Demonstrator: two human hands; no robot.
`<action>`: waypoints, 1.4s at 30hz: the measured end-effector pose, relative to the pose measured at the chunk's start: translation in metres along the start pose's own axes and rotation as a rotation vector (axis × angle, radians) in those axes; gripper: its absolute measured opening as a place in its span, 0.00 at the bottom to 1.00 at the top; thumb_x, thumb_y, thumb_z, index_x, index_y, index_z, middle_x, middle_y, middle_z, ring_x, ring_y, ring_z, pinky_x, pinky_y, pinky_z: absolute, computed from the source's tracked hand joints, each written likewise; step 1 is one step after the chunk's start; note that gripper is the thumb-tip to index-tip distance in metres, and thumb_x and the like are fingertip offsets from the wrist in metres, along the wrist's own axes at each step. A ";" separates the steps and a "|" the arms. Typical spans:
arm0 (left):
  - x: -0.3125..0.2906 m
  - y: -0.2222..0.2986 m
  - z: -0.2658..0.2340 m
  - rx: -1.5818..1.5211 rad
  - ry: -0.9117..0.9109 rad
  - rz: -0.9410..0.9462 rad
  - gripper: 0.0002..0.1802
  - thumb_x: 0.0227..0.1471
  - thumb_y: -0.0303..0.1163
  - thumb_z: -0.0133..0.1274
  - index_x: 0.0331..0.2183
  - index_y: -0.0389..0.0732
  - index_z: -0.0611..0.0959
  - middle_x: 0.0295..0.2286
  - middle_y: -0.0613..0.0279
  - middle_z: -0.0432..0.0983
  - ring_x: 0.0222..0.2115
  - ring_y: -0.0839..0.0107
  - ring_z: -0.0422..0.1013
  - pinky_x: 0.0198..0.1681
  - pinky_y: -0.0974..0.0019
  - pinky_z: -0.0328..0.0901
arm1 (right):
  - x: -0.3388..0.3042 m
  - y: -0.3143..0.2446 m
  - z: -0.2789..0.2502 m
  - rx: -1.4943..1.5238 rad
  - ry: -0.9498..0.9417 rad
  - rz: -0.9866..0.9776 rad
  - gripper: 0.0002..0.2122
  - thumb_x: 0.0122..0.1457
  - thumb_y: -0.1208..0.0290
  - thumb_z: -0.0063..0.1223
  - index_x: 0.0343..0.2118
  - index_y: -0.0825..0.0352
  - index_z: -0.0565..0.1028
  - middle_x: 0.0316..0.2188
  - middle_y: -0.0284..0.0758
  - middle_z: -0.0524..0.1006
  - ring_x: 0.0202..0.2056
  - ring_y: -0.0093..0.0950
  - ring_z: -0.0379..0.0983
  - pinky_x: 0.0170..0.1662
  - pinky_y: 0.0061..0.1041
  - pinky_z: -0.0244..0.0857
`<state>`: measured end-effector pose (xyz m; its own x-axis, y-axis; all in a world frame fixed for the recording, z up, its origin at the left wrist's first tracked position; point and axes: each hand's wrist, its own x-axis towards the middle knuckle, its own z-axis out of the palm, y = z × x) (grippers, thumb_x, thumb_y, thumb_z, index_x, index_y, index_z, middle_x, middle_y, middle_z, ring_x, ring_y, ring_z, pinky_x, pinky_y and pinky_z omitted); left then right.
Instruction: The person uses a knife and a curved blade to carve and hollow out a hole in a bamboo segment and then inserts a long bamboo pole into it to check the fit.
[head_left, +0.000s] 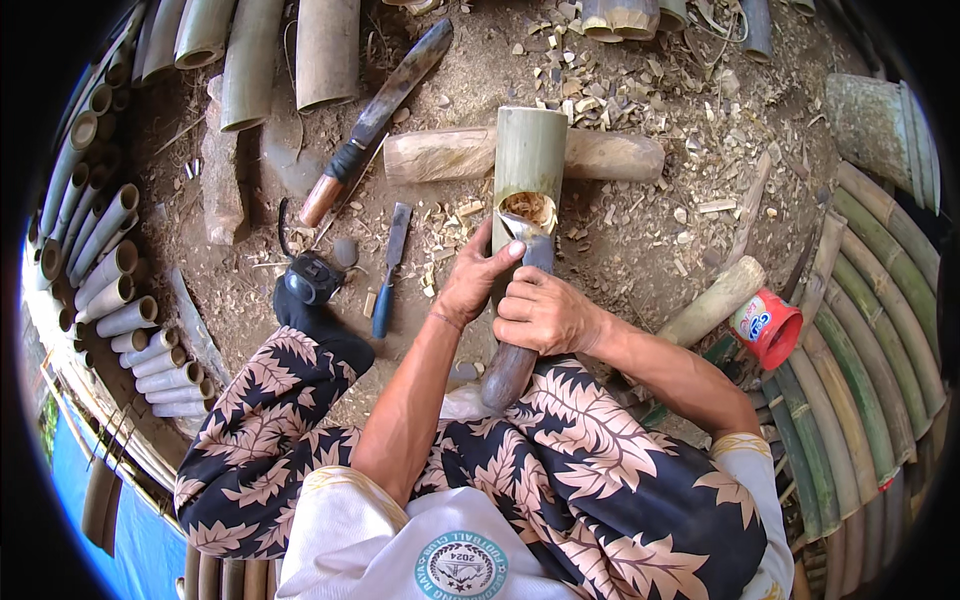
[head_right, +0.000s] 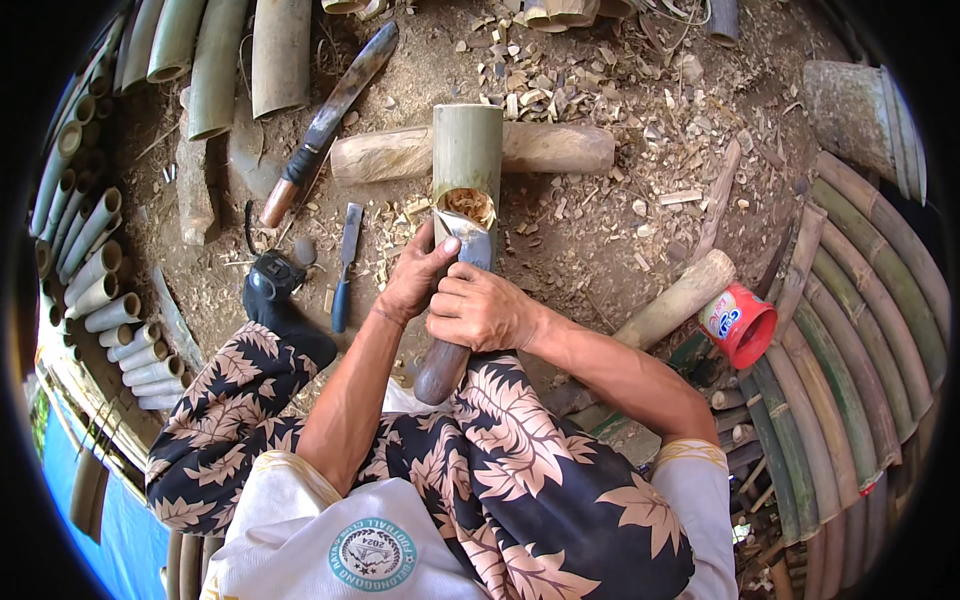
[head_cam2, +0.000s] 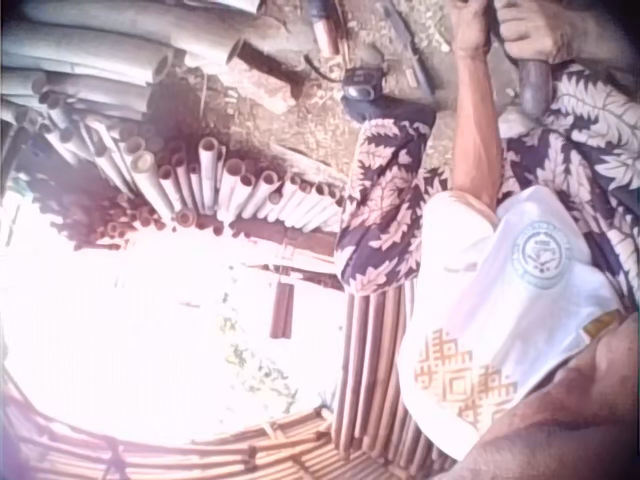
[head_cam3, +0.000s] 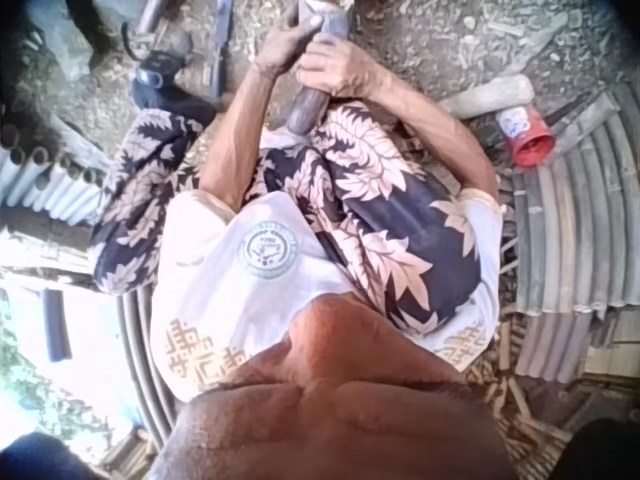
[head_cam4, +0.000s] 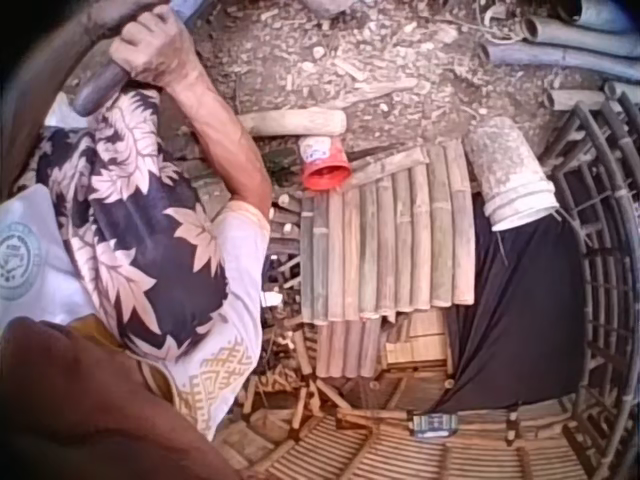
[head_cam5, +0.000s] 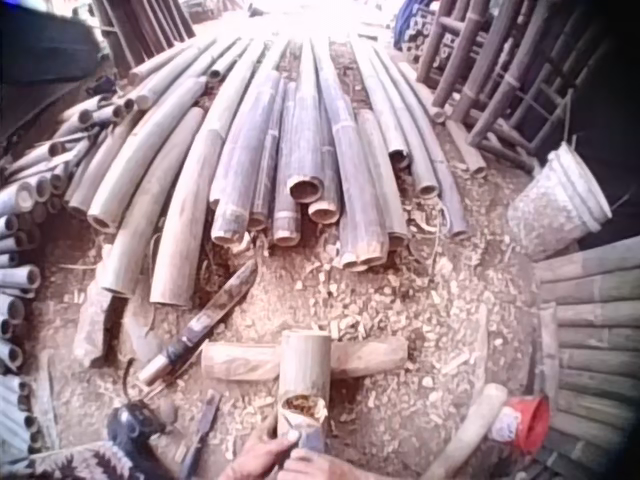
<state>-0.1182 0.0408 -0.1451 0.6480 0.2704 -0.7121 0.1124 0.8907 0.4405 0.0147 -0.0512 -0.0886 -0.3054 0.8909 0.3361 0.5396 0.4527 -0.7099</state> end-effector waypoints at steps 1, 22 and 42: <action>0.000 -0.001 0.000 -0.003 0.019 -0.004 0.42 0.51 0.38 0.65 0.60 0.37 0.63 0.47 0.58 0.74 0.44 0.70 0.71 0.48 0.68 0.68 | -0.003 0.001 0.002 -0.007 -0.013 -0.004 0.05 0.42 0.67 0.52 0.22 0.61 0.71 0.22 0.27 0.65 0.29 0.26 0.66 0.41 0.29 0.61; -0.015 0.047 0.015 0.621 0.231 0.222 0.51 0.44 0.51 0.67 0.57 0.24 0.65 0.51 0.38 0.69 0.53 0.57 0.67 0.59 0.59 0.60 | 0.000 0.010 -0.116 0.652 1.161 0.396 0.04 0.56 0.75 0.54 0.33 0.67 0.72 0.20 0.32 0.74 0.18 0.21 0.72 0.25 0.27 0.75; 0.005 -0.002 0.031 0.530 0.200 0.208 0.50 0.35 0.36 0.74 0.53 0.28 0.62 0.47 0.48 0.72 0.48 0.62 0.70 0.55 0.62 0.64 | -0.020 0.034 -0.055 0.718 1.128 0.524 0.10 0.54 0.79 0.56 0.37 0.68 0.68 0.23 0.33 0.72 0.20 0.22 0.70 0.23 0.24 0.68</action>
<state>-0.0920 0.0288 -0.1327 0.5486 0.5287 -0.6478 0.3920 0.5217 0.7577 0.0824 -0.0513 -0.0857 0.7582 0.6520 0.0038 -0.2159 0.2565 -0.9421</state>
